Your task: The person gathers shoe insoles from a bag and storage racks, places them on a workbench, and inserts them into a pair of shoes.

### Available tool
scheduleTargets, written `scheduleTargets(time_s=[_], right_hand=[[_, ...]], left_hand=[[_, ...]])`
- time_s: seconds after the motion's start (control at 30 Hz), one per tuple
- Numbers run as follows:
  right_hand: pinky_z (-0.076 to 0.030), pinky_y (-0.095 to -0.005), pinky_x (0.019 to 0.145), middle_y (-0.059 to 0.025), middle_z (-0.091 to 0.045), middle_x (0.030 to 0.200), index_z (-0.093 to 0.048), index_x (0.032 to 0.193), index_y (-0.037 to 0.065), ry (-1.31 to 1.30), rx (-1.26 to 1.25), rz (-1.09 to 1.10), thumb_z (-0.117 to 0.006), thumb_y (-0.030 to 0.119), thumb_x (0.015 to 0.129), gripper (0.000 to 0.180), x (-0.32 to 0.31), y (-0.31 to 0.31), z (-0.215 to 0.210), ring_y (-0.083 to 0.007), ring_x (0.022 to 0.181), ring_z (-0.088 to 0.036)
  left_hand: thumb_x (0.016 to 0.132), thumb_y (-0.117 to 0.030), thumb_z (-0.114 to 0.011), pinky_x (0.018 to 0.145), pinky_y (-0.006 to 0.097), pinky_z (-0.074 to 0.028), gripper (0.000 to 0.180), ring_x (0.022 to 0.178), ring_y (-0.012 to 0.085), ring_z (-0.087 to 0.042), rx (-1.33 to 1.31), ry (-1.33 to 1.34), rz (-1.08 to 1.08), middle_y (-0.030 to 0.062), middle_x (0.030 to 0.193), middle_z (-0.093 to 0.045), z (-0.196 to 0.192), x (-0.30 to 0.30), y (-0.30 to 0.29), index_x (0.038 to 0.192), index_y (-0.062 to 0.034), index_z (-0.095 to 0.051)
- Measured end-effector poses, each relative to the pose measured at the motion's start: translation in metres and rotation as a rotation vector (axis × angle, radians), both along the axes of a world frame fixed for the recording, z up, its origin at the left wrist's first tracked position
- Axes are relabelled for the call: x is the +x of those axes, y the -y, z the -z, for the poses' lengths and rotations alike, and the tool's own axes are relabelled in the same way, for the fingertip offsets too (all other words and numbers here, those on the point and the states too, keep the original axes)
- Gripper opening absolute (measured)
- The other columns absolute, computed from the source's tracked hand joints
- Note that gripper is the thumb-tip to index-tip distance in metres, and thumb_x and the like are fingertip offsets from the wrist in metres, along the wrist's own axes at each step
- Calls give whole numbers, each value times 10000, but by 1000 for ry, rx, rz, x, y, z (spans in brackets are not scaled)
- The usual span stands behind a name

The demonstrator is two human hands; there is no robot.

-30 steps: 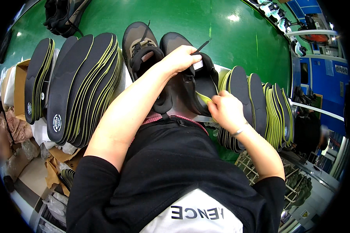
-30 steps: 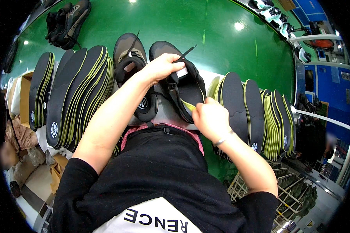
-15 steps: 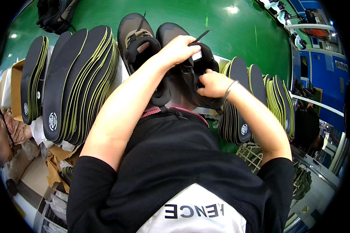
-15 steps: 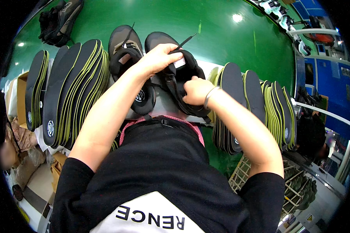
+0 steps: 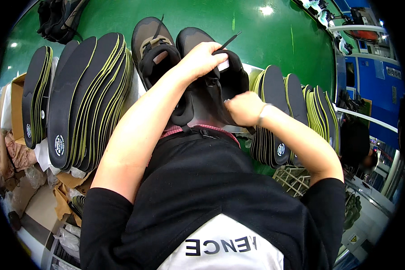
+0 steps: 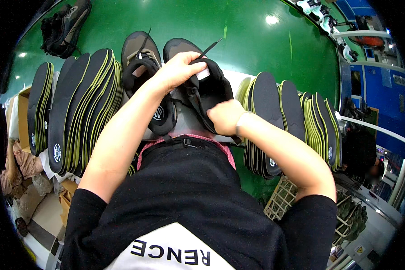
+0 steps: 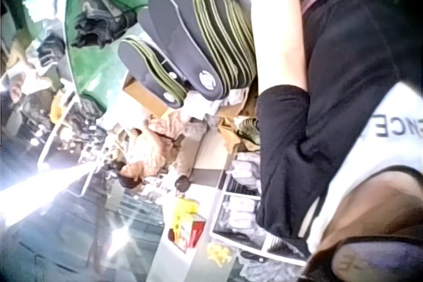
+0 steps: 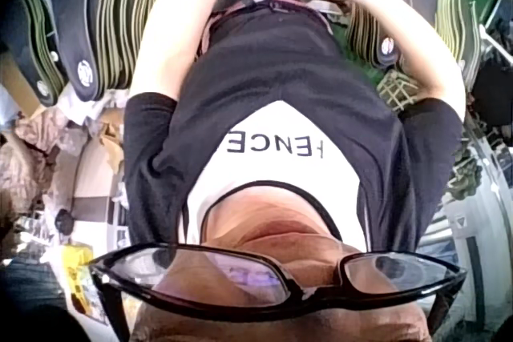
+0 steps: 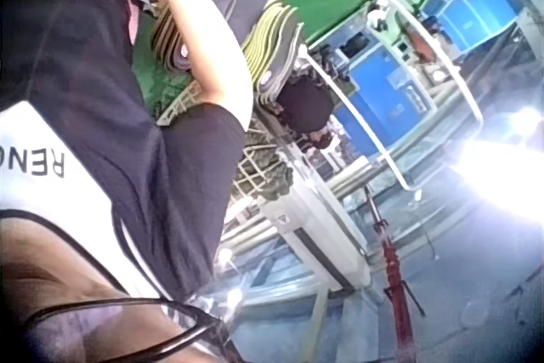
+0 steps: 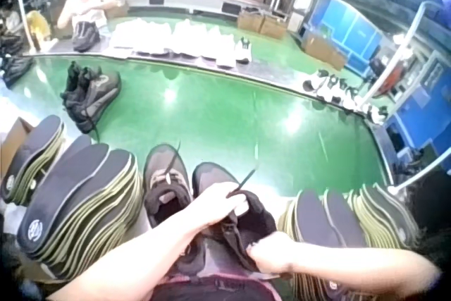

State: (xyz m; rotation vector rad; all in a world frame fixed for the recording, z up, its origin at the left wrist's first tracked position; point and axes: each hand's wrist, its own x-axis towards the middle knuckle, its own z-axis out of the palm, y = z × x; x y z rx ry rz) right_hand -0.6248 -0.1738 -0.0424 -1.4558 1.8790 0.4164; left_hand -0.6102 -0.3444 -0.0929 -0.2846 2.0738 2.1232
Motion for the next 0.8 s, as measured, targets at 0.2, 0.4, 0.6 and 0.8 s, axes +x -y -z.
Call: scheduleTargets(time_s=[0.2, 0.4, 0.6, 0.8], right_hand=[[-245, -411, 947, -164, -578, 638, -403, 1045, -91, 182, 200, -33, -521, 184, 681, 471, 6, -10, -17, -300, 735, -580], [-241, -408, 949, -180, -584, 667, -417, 1003, -128, 157, 338, -110, -545, 199, 620, 519, 1, -3, 3, -304, 769, -577], [-422, -280, 761, -132, -566, 947, -457, 1078, -28, 612, -206, 767, -471, 57, 701, 387, -12, 6, 2, -156, 860, -538], [-401, -289, 774, -133, -582, 879, -532, 970, -28, 740, -469, 1106, -448, 142, 798, 255, -3, 14, 89, -208, 827, -534]], left_hand=[[777, -143, -539, 742, 227, -410, 260, 794, 89, -519, -13, 20, -24, 39, 865, -596, -4, 1, 0, 977, 21, -555], [778, -145, -543, 746, 225, -413, 267, 795, 89, -522, -3, 4, -2, 39, 874, -593, -1, -1, -2, 987, 21, -551], [778, -137, -541, 768, 229, -410, 257, 822, 91, -521, 112, -24, -9, 40, 899, -589, -3, 6, 1, 979, 24, -551], [791, -144, -538, 746, 217, -415, 242, 788, 79, -521, 142, -15, 2, 29, 874, -592, 0, 4, 1, 972, 16, -558]])
